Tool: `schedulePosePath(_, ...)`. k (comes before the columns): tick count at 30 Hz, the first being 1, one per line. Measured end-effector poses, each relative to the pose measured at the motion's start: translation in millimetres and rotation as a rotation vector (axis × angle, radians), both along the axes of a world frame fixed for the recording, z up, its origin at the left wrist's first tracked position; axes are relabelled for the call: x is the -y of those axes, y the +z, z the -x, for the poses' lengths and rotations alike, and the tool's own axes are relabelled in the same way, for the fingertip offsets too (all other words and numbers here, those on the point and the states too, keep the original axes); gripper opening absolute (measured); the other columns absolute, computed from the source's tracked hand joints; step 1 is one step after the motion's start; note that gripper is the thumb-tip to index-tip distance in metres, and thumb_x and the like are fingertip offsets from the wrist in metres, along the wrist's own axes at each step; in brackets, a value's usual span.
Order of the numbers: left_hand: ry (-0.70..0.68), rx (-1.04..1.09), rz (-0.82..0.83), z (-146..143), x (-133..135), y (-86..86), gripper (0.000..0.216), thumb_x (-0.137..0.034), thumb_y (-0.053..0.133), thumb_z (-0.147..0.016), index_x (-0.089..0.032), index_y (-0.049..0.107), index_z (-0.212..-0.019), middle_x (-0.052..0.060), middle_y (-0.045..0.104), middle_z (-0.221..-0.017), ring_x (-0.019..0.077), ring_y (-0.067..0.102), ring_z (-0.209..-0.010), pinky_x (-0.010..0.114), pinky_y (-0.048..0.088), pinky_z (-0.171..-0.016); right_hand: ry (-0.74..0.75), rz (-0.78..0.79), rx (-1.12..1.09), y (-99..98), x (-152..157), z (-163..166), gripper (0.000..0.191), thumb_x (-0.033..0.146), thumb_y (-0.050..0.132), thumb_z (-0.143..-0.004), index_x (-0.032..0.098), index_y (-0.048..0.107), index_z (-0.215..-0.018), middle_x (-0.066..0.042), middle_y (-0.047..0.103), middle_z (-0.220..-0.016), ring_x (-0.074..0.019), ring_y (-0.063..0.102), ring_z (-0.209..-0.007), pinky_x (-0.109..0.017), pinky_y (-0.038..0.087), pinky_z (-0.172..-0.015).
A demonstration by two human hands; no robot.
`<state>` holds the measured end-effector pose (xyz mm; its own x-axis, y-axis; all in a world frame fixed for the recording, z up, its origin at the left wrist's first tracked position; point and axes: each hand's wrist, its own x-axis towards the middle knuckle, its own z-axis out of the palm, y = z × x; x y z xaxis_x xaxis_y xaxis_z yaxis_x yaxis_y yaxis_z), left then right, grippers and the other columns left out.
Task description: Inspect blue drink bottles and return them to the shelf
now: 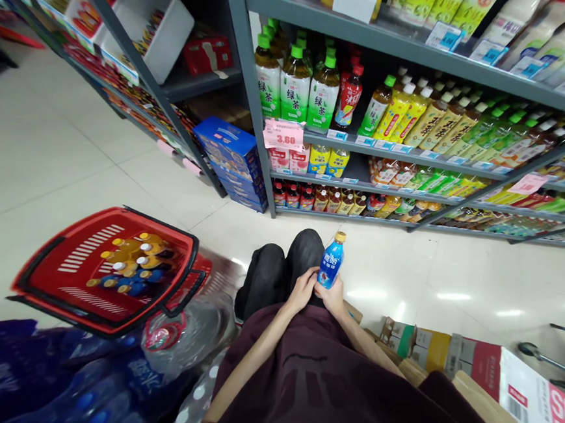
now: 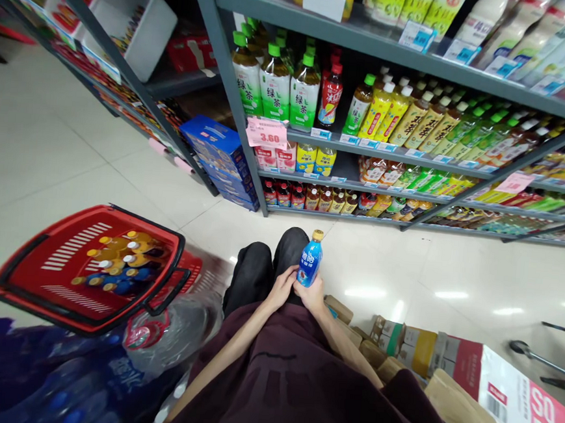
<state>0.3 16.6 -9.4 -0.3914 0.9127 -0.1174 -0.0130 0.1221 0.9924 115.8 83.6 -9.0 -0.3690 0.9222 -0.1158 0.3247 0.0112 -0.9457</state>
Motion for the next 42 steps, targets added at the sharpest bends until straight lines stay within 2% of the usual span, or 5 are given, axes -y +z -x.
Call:
schedulePosePath(15, -0.014, 0.029, -0.007, 1, 1, 4.7, 0.048, -0.051, 0.046, -0.098, -0.017, 0.063, -0.127, 0.010, 0.070, -0.125, 0.0255, 0.065, -0.116, 0.037, 0.049, -0.102, -0.003, 0.024, -0.016, -0.2, -1, -1, 0.044, 0.047, 0.080, -0.066, 0.019, 0.057, -0.093, 0.000, 0.068, -0.069, -0.0174, 0.062, -0.060, -0.029, 0.051, -0.057)
schedulePosePath(21, -0.017, 0.027, -0.024, 1, 1, 5.0, 0.047, -0.051, 0.048, -0.098, -0.018, 0.064, -0.127, 0.010, 0.070, -0.125, 0.0255, 0.065, -0.115, 0.038, 0.048, -0.103, 0.004, 0.019, -0.039, -0.9, 0, -2, 0.040, 0.046, 0.079, -0.068, 0.018, 0.059, -0.090, -0.001, 0.068, -0.071, -0.0164, 0.062, -0.061, -0.028, 0.051, -0.057)
schedulePosePath(34, -0.024, 0.002, -0.042, 1, 1, 2.3, 0.045, -0.048, 0.048, -0.098, -0.018, 0.064, -0.127, 0.011, 0.070, -0.125, 0.0255, 0.066, -0.112, 0.039, 0.049, -0.103, 0.009, 0.020, -0.057, -12.8, -3, -3, 0.044, 0.045, 0.080, -0.067, 0.018, 0.059, -0.095, 0.000, 0.069, -0.072, -0.0166, 0.061, -0.059, -0.029, 0.051, -0.058)
schedulePosePath(42, -0.019, 0.013, -0.035, 0, 0, 0.7, 0.044, -0.047, 0.047, -0.098, -0.017, 0.063, -0.127, 0.011, 0.069, -0.126, 0.0257, 0.066, -0.114, 0.039, 0.049, -0.103, 0.017, 0.013, -0.068, -9.3, -1, -2, 0.043, 0.045, 0.078, -0.067, 0.019, 0.060, -0.096, -0.001, 0.070, -0.073, -0.0176, 0.063, -0.061, -0.028, 0.052, -0.056)
